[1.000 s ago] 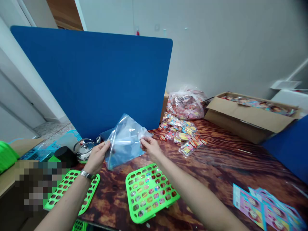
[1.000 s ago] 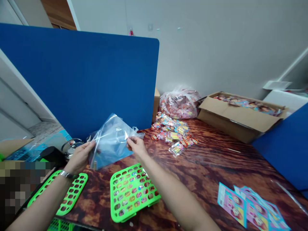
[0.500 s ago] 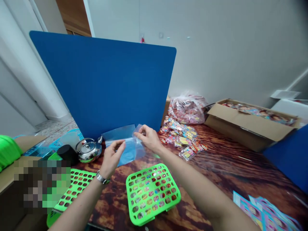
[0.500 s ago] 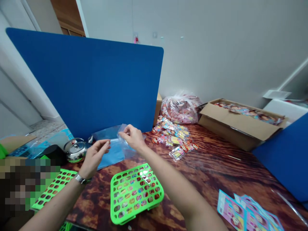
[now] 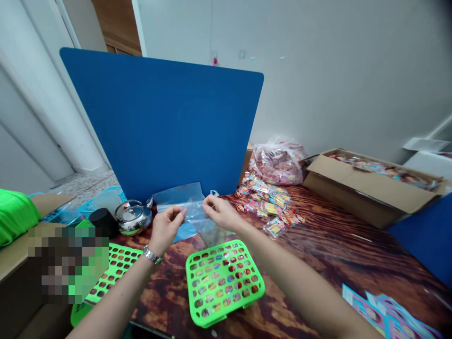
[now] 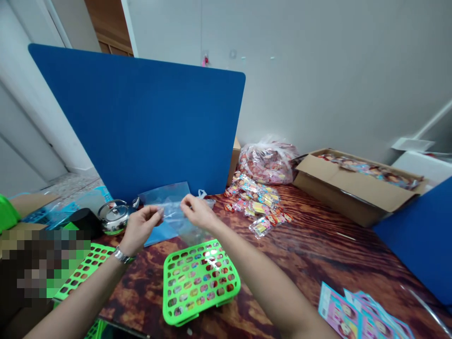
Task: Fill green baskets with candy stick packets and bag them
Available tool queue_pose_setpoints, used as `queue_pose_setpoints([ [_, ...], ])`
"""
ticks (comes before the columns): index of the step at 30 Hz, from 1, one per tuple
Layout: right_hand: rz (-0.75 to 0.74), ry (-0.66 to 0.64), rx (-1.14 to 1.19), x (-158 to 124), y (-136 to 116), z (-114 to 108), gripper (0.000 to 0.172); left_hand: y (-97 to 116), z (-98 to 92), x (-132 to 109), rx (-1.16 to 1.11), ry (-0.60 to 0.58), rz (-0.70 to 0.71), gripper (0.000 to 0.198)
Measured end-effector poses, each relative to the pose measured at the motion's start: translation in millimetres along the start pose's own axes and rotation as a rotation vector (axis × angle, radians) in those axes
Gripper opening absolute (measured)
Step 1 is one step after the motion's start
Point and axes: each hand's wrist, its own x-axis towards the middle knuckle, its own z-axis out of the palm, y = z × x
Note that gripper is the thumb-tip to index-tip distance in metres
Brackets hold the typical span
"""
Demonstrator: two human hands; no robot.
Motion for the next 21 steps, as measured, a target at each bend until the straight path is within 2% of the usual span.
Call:
queue_pose_setpoints([
  [3, 0.032, 0.136, -0.309, 0.6, -3.9, -9.6, 0.015, -1.8, 0.2, -4.4, 0.191, 0.009, 0.061, 0.025],
  [6, -0.049, 0.115, -0.647, 0.5, -12.7, -16.7, 0.018, 0.4, -0.6, -9.6, 0.346, -0.001, 0.104, 0.021],
  [8, -0.106, 0.079, -0.749, -0.2, -18.3, -18.2, 0.019, 2.6, -3.3, -10.6, 0.411, -0.004, 0.122, 0.020],
  [10, -0.083, 0.080, -0.658, -0.4, -22.0, -16.3, 0.021, 4.4, -6.3, -9.0, 0.443, 0.001, 0.126, 0.017],
  [12, -0.025, 0.076, -0.415, 0.3, -23.6, -10.9, 0.022, 5.3, -6.4, -5.9, 0.440, 0.009, 0.112, 0.018],
  [14, -0.002, 0.061, -0.163, 1.1, -24.1, -2.6, 0.022, 5.3, -1.5, -3.2, 0.407, 0.029, 0.090, 0.025],
  [16, -0.012, 0.070, -0.006, 0.7, -25.1, 6.4, 0.025, 4.4, 7.3, -1.7, 0.378, 0.061, 0.075, 0.032],
  [19, -0.103, 0.086, 0.031, -4.4, -28.2, 15.0, 0.034, 1.6, 17.6, 0.2, 0.398, 0.109, 0.062, 0.027],
  [21, -0.211, 0.046, -0.076, -10.6, -29.7, 14.1, 0.037, -0.9, 17.1, 2.7, 0.436, 0.121, 0.049, 0.021],
])
